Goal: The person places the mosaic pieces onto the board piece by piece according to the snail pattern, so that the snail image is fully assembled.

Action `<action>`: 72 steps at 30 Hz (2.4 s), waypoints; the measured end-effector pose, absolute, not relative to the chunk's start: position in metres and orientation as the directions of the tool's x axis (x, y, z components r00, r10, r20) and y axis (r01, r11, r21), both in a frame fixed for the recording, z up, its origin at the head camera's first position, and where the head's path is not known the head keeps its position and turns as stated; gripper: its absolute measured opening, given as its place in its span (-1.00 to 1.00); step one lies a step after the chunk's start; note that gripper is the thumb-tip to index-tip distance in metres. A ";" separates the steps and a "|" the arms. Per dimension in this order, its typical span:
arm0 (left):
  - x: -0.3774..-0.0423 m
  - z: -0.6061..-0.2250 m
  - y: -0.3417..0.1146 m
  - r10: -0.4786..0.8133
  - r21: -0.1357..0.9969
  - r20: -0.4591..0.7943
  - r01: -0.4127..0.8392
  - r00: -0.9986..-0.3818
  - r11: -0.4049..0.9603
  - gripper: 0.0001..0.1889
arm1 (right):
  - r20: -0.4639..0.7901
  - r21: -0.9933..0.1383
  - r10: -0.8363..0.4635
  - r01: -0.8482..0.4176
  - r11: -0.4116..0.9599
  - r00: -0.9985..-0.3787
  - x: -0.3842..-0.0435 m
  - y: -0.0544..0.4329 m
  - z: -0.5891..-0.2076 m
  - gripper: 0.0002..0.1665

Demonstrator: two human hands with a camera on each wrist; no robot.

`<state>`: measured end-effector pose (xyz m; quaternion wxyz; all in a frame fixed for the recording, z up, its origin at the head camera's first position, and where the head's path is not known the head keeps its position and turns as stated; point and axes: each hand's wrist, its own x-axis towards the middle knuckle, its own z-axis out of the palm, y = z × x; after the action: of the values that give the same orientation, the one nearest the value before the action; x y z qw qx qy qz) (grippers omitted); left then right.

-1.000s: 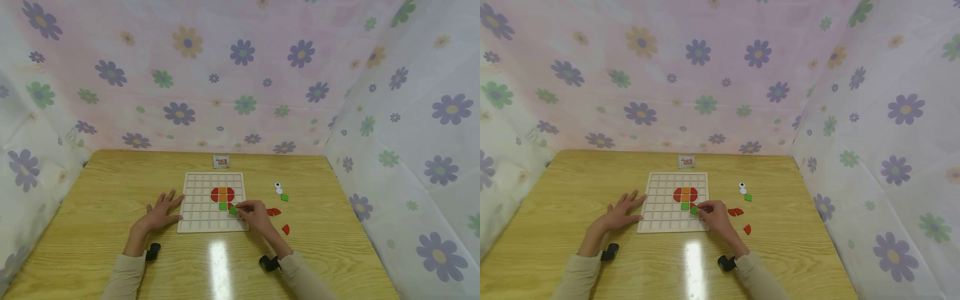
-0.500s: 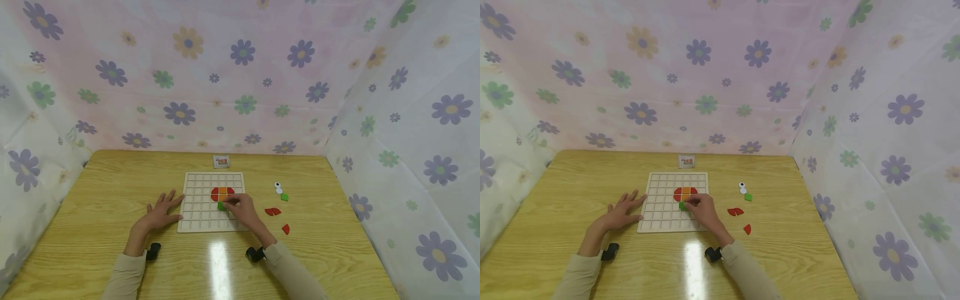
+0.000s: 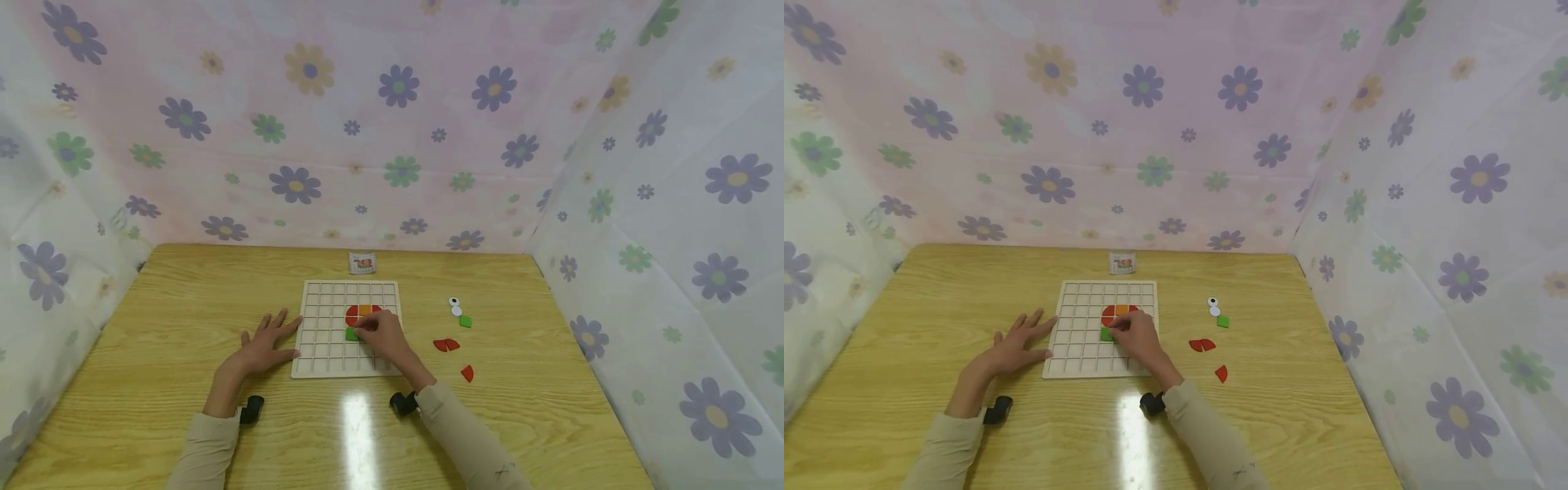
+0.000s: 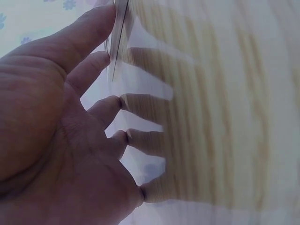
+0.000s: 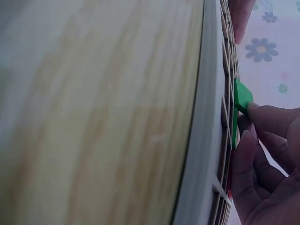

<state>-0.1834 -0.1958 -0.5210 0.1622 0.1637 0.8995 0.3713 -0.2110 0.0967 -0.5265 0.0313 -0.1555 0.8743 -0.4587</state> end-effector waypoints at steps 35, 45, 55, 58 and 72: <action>-0.184 -0.522 -0.195 0.409 0.706 -0.176 0.175 -0.895 0.686 -0.21 | -0.010 -0.714 -0.319 -0.217 0.666 -0.948 -0.213 0.088 -0.524 -0.94; -0.185 -0.522 -0.196 0.412 0.699 -0.188 0.173 -0.892 0.694 -0.20 | 0.066 -0.831 -0.401 -0.273 0.485 -0.914 -0.200 0.105 -0.521 -0.89; -0.185 -0.519 -0.196 0.417 0.701 -0.187 0.176 -0.889 0.691 -0.21 | 0.122 -0.865 -0.369 -0.281 0.417 -0.922 -0.179 0.148 -0.524 -0.86; -0.185 -0.519 -0.196 0.415 0.700 -0.182 0.179 -0.892 0.691 -0.22 | 0.102 -0.861 -0.335 -0.252 0.443 -0.937 -0.177 0.167 -0.524 -0.86; -0.183 -0.520 -0.196 0.412 0.708 -0.172 0.179 -0.895 0.684 -0.22 | -0.060 -0.747 -0.083 -0.010 0.664 -0.995 -0.179 0.243 -0.516 -0.66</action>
<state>-0.1830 -0.1961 -0.5203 0.1610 0.1635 0.9033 0.3626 -0.1786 0.2435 -0.5162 0.0443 -0.0254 0.9111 -0.4089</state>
